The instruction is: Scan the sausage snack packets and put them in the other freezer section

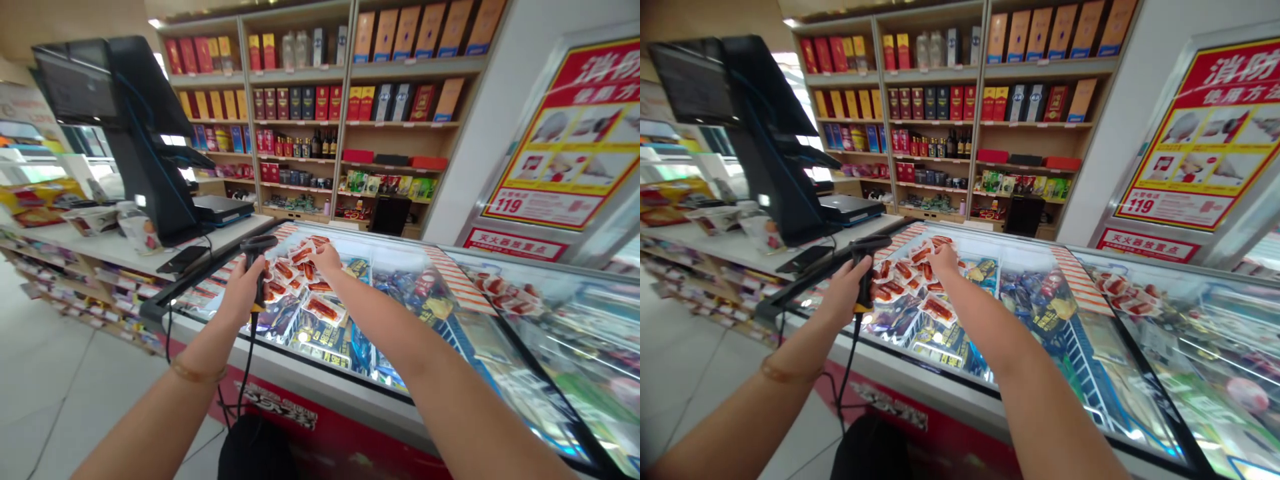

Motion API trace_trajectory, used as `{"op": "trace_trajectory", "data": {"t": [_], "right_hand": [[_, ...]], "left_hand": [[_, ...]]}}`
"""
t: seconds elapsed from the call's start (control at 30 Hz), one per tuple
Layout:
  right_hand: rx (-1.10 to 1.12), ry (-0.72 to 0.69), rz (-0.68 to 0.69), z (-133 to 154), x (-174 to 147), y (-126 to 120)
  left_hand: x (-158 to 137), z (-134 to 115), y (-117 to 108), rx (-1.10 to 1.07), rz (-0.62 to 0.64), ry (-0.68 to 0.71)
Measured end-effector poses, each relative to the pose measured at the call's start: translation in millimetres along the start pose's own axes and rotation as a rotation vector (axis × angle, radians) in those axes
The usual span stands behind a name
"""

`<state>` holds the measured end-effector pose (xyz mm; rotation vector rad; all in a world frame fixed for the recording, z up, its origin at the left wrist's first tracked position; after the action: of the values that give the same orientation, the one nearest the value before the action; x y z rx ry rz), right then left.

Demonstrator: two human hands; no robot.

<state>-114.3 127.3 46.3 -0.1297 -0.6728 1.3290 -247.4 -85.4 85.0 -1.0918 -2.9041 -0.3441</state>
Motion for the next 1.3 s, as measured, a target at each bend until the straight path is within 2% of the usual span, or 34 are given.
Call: {"op": "trace_trajectory", "data": {"t": [0.17,0.3,0.43,0.67,0.77,0.87,0.97,1.1,1.2,1.3], "right_hand": [[-0.046,-0.003,-0.002,-22.0,-0.5,-21.3],[-0.088,-0.003,-0.099,-60.7,11.2,-69.5],[-0.197,0.019,-0.218,-127.7,25.1,-146.7],[-0.469,0.092,-0.433,-253.1,32.3,-320.6],[-0.644,0.111,-0.433,-288.9,32.1,-379.8],[-0.895,0.076,-0.326,-314.1,32.3,-416.3],[-1.052,0.047,-0.220,-331.9,32.2,-435.1],[-1.047,-0.071,-0.261,-330.1,34.1,-437.1],[-0.946,-0.268,-0.263,-305.5,34.6,-411.7],[-0.810,-0.432,-0.219,-271.1,31.1,-367.8]], "left_hand": [[-8.1,9.1,23.4,-0.032,0.082,-0.015],[-25.3,26.6,64.2,-0.046,0.154,-0.080],[-52.6,47.4,120.6,-0.097,0.273,-0.149],[-106.6,78.2,219.9,-0.110,0.437,-0.266],[-125.3,92.9,245.7,-0.128,0.533,-0.264],[-135.5,108.3,253.4,-0.114,0.578,-0.252],[-137.7,118.0,252.1,-0.070,0.614,-0.243],[-131.6,121.1,249.6,-0.024,0.600,-0.202],[-129.0,124.3,250.6,-0.007,0.601,-0.202],[-129.8,128.5,251.7,-0.002,0.621,-0.200]]}}
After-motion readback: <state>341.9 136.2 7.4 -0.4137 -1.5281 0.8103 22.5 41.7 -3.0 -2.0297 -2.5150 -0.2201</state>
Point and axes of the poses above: each hand's wrist, its own x-axis towards the middle knuckle, its own y-axis out of the palm, z = x × y, the point moved 5 cm from there along x, towards the middle knuckle, and after that the axes turned 13 degrees about -z, right-handed, at the moved point
